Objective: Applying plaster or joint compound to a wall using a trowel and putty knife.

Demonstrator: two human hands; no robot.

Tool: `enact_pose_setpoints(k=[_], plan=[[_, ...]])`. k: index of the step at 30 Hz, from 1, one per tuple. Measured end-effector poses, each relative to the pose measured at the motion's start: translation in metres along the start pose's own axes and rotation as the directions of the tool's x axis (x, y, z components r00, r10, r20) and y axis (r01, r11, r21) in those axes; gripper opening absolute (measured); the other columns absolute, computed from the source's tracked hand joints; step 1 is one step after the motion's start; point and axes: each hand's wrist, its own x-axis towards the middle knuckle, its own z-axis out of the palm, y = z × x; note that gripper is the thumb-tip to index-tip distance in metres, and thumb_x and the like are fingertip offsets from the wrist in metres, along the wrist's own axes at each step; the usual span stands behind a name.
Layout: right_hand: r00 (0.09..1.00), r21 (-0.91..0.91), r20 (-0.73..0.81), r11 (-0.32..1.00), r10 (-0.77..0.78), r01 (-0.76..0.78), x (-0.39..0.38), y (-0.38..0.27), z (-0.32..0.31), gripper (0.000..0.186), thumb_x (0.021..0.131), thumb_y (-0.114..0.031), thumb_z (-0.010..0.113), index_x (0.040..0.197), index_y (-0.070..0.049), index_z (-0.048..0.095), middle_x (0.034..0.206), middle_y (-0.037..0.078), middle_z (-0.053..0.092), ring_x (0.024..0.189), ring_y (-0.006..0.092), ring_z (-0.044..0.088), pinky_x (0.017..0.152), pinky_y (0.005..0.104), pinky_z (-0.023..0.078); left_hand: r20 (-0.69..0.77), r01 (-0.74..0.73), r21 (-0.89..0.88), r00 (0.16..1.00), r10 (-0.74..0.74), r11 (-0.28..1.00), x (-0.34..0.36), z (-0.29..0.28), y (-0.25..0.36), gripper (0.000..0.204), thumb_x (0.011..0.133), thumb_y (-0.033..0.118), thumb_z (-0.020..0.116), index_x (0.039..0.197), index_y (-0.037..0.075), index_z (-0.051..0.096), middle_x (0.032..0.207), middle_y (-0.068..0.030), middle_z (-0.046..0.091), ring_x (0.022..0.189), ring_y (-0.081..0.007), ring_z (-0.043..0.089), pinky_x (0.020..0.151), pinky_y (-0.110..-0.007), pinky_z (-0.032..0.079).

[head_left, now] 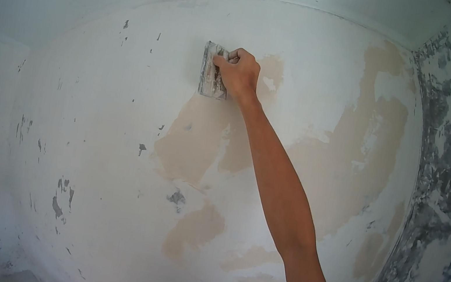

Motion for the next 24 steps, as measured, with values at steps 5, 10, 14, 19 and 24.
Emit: enact_pose_setpoints(k=[5,10,14,19,24], plan=[[0.97,0.244,-0.199,0.966,0.138,-0.087,0.033,-0.006,-0.042,0.033,0.079,-0.03,0.076,0.091,0.001,0.072,0.074,0.006,0.066,0.068,0.0143,0.06,0.068,0.0292,0.049,-0.001,-0.034,0.036,0.999,0.034,0.999,0.002,-0.015,-0.006,0.012,0.094,0.005,0.057,0.105,0.009,0.053,0.095,-0.0065,0.059,0.069,-0.018,0.057,0.066,-0.032,0.046],[0.949,0.03,-0.245,0.979,0.201,-0.2,0.071,0.009,-0.105,0.039,0.081,-0.035,0.072,0.105,-0.003,0.072,0.097,0.014,0.073,0.092,0.0269,0.07,0.085,0.0369,0.053,-0.05,0.015,0.046,0.999,-0.013,0.999,0.01,-0.018,0.006,0.011,0.095,0.006,0.057,0.104,0.01,0.053,0.094,-0.0064,0.059,0.071,-0.0183,0.056,0.068,-0.034,0.046],[0.983,-0.362,-0.183,0.928,0.016,-0.083,0.065,0.003,-0.088,0.037,0.083,-0.032,0.068,0.107,-0.003,0.069,0.104,0.016,0.07,0.098,0.0319,0.067,0.086,0.0413,0.053,-0.015,-0.018,0.01,1.0,0.018,1.0,0.016,-0.01,-0.003,0.01,0.095,0.006,0.056,0.104,0.01,0.053,0.095,-0.0062,0.059,0.072,-0.0184,0.056,0.069,-0.034,0.045],[0.997,-0.488,-0.048,0.872,-0.067,0.035,0.039,0.008,-0.043,0.031,0.086,-0.028,0.066,0.1,0.0,0.066,0.105,0.017,0.067,0.097,0.0341,0.065,0.083,0.0439,0.052,0.009,-0.028,0.023,1.0,0.028,0.999,0.002,0.004,0.013,0.01,0.094,0.006,0.055,0.103,0.011,0.052,0.095,-0.0055,0.059,0.074,-0.0184,0.054,0.072,-0.034,0.045],[0.954,0.031,0.297,0.998,0.037,-0.048,-0.013,-0.017,-0.02,0.035,0.082,-0.026,0.068,0.104,0.001,0.068,0.1,0.019,0.069,0.095,0.0323,0.067,0.085,0.04,0.053,0.014,-0.018,0.018,1.0,0.018,1.0,0.0,0.008,0.004,0.01,0.094,0.007,0.055,0.103,0.011,0.053,0.096,-0.0052,0.059,0.075,-0.0184,0.054,0.072,-0.035,0.045]])
